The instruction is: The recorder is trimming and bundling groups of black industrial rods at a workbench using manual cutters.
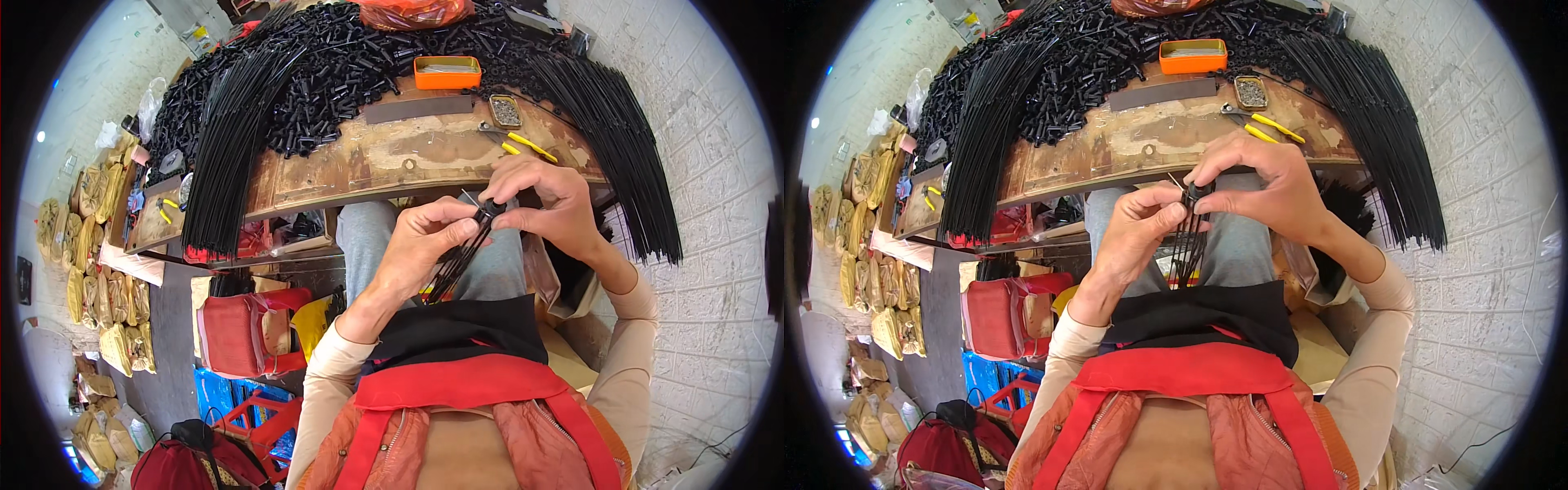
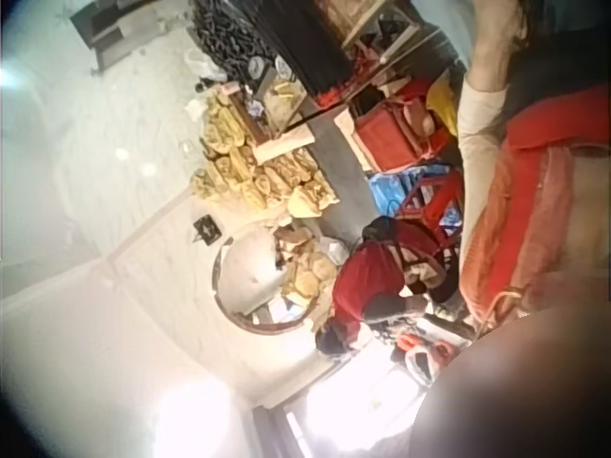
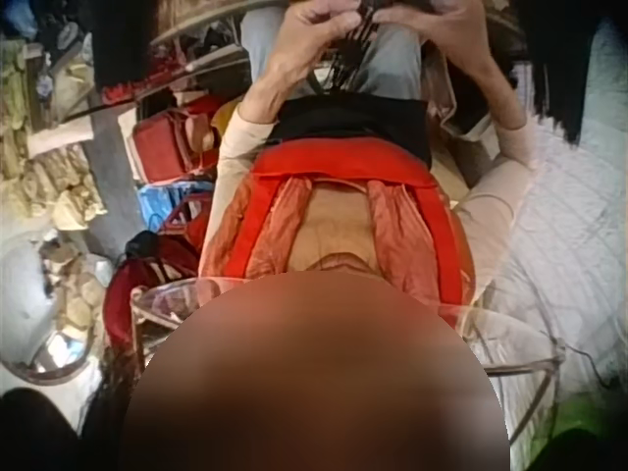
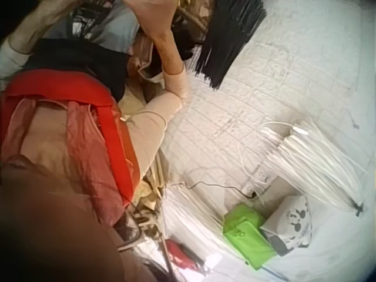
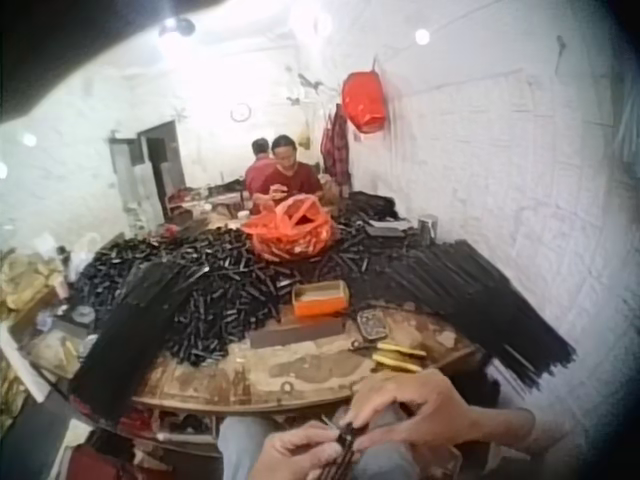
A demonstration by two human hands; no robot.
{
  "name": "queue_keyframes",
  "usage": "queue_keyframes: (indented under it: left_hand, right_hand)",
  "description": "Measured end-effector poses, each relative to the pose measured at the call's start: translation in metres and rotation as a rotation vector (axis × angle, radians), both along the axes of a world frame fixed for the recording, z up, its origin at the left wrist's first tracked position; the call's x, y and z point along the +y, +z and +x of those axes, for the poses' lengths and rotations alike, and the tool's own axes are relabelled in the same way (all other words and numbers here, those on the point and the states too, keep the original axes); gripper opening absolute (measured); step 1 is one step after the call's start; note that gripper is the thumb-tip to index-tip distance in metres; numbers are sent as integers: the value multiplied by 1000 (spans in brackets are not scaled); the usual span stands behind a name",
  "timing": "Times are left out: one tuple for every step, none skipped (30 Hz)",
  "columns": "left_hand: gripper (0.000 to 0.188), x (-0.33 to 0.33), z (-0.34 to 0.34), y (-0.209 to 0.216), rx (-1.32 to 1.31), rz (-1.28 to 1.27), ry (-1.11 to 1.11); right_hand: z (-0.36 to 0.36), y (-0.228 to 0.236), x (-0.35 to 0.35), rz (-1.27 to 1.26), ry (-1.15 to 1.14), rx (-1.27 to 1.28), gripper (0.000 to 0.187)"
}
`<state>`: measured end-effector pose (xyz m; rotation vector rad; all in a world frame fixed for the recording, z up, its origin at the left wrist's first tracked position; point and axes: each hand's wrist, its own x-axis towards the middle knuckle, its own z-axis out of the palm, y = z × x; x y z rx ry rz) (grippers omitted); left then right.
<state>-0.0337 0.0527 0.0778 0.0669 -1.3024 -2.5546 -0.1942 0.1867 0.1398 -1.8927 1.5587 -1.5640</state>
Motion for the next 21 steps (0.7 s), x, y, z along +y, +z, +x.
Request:
queue_keyframes:
  left_hand:
    - [16,0,-1,-1,-2,1,2]
    - [14,-1,-1,-2,14,-31,-26]
    - [13,-1,-1,-2,30,-62,-55]
    - [13,-1,-2,-2,29,-60,-53]
    - [14,0,-2,-1,25,9,-79]
    - [16,1,-3,-1,21,80,-103]
    - [16,0,-3,-2,20,84,-98]
    - [15,-1,-3,-2,5,109,-123]
    - [14,-1,-3,-3,-10,135,-147]
    - [14,-2,-4,-4,-10,138,-141]
    - [13,-3,-5,-5,22,203,-187]
    - [12,-4,-7,-4,55,266,-237]
    - [12,-1,-6,-3,55,263,-236]
    - [12,7,-1,0,-25,-10,28]
    - [12,13,3,5,-102,-287,288]
    - [14,19,7,10,-114,-514,486]
    - [14,23,12,9,-113,-524,486]
    - [13,25,17,7,-106,-581,608]
    - [13,24,20,6,-97,-637,730]
    - [14,17,21,6,-67,-672,752]
    - [14,17,24,7,-73,-681,757]
  right_hand:
    - [0,-1,1,12,31,-85,21]
    - [-1,-3,2,13,33,-87,21]
    - [-2,-6,3,32,61,-152,26]
    - [-4,-8,4,51,89,-217,30]
    - [-5,-10,5,53,91,-218,30]
    - [-6,-11,6,78,92,-210,33]
    - [-7,-13,7,103,93,-202,35]
    - [-7,-14,6,106,97,-203,35]
    - [-8,-16,5,90,136,-223,36]
    - [-8,-18,4,73,175,-244,38]
    - [-8,-21,3,75,181,-244,38]
    - [-9,-24,1,28,202,-227,38]
    - [-10,-25,-1,-20,223,-209,38]
    - [-6,-25,-1,-24,225,-209,38]
    - [3,-24,-4,6,109,-317,37]
    - [11,-24,-7,36,-5,-427,36]
    - [16,-23,-11,26,-4,-428,36]
    - [22,-23,-15,-53,-33,-247,34]
    - [28,-23,-20,-131,-63,-66,32]
    - [33,-20,-24,-135,-63,-98,28]
    - [34,-20,-26,-126,-53,-132,29]
